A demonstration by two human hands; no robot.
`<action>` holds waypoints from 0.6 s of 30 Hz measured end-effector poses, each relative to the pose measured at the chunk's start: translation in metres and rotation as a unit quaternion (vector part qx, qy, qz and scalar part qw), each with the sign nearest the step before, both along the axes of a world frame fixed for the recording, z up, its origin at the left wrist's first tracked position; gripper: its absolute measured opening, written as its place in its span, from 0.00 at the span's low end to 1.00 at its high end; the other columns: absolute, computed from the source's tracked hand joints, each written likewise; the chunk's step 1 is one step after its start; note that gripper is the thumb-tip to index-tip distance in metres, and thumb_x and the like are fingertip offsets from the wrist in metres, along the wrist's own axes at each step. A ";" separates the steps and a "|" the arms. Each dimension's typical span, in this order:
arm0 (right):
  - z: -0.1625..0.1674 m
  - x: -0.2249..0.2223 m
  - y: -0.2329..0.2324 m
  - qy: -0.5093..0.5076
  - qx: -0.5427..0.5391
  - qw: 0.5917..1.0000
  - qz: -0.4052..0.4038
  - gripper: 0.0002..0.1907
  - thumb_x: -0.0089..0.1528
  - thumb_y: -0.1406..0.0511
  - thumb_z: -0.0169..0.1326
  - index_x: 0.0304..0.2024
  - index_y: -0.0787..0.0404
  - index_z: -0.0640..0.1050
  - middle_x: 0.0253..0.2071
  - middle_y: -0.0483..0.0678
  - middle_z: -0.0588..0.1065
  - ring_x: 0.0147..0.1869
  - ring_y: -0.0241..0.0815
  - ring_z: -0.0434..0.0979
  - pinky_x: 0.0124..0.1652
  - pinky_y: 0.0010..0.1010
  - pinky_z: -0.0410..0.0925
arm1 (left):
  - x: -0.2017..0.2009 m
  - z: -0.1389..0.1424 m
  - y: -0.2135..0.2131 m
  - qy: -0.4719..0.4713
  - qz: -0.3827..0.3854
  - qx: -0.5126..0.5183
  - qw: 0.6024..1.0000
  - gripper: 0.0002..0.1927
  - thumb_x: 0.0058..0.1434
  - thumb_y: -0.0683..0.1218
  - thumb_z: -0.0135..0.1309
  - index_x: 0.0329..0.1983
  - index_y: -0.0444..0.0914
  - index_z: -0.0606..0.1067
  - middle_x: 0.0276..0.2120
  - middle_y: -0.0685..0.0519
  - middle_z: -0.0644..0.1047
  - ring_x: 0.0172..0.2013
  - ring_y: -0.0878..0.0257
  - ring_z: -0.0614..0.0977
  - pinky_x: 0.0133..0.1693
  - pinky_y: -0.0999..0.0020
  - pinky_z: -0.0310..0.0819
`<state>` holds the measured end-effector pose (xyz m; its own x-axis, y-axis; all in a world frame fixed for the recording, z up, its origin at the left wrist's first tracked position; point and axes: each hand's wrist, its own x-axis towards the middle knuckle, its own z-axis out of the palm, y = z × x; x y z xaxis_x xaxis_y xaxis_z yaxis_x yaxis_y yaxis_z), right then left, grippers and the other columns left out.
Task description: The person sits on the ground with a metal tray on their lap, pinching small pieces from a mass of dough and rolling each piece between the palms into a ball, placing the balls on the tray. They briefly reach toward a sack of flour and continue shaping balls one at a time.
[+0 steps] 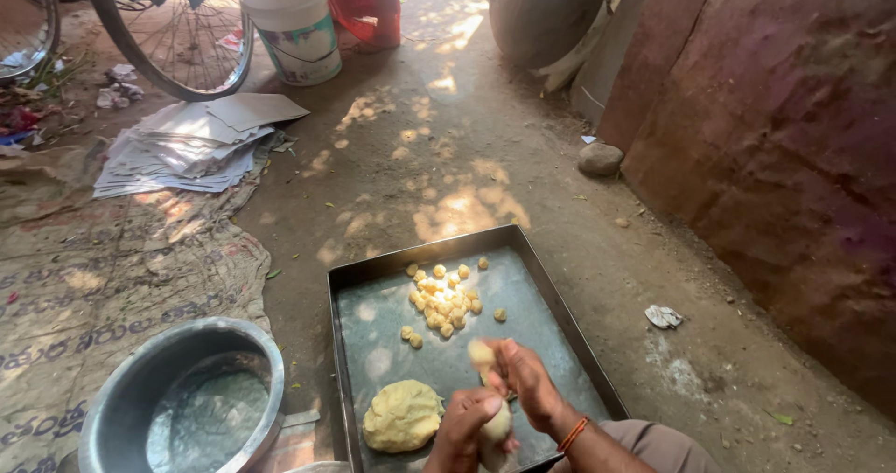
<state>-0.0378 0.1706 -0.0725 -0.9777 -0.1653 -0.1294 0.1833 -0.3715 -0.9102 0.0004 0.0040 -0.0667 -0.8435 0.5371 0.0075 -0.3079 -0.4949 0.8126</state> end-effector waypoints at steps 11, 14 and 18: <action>0.095 0.043 -0.031 0.469 0.420 0.776 0.036 0.16 0.68 0.60 0.51 0.52 0.64 0.75 0.45 0.54 0.75 0.47 0.54 0.72 0.49 0.42 0.67 | -0.007 0.036 -0.003 -0.257 0.202 -0.037 0.944 0.24 0.65 0.61 0.41 0.48 0.40 0.75 0.38 0.51 0.81 0.35 0.65 0.83 0.36 0.70 0.79; 0.105 0.036 -0.029 0.455 0.435 0.777 0.012 0.11 0.69 0.60 0.49 0.46 0.61 0.76 0.40 0.52 0.75 0.45 0.55 0.72 0.46 0.41 0.68 | -0.008 0.034 -0.003 -0.207 0.160 -0.037 0.964 0.30 0.69 0.63 0.43 0.43 0.31 0.77 0.34 0.49 0.80 0.33 0.64 0.81 0.34 0.68 0.76; 0.112 0.030 -0.023 0.411 0.442 0.797 0.034 0.13 0.70 0.59 0.48 0.37 0.61 0.75 0.33 0.51 0.73 0.39 0.52 0.72 0.42 0.40 0.69 | -0.003 0.032 0.000 -0.160 0.080 -0.039 0.983 0.27 0.69 0.63 0.46 0.38 0.34 0.75 0.24 0.52 0.74 0.22 0.64 0.75 0.27 0.67 0.73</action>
<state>-0.0082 0.1476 0.0397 -0.7854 -0.4205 0.4542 -0.6165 0.4660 -0.6346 -0.0023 0.0035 -0.0349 -0.8698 0.3850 -0.3084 -0.4772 -0.4981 0.7240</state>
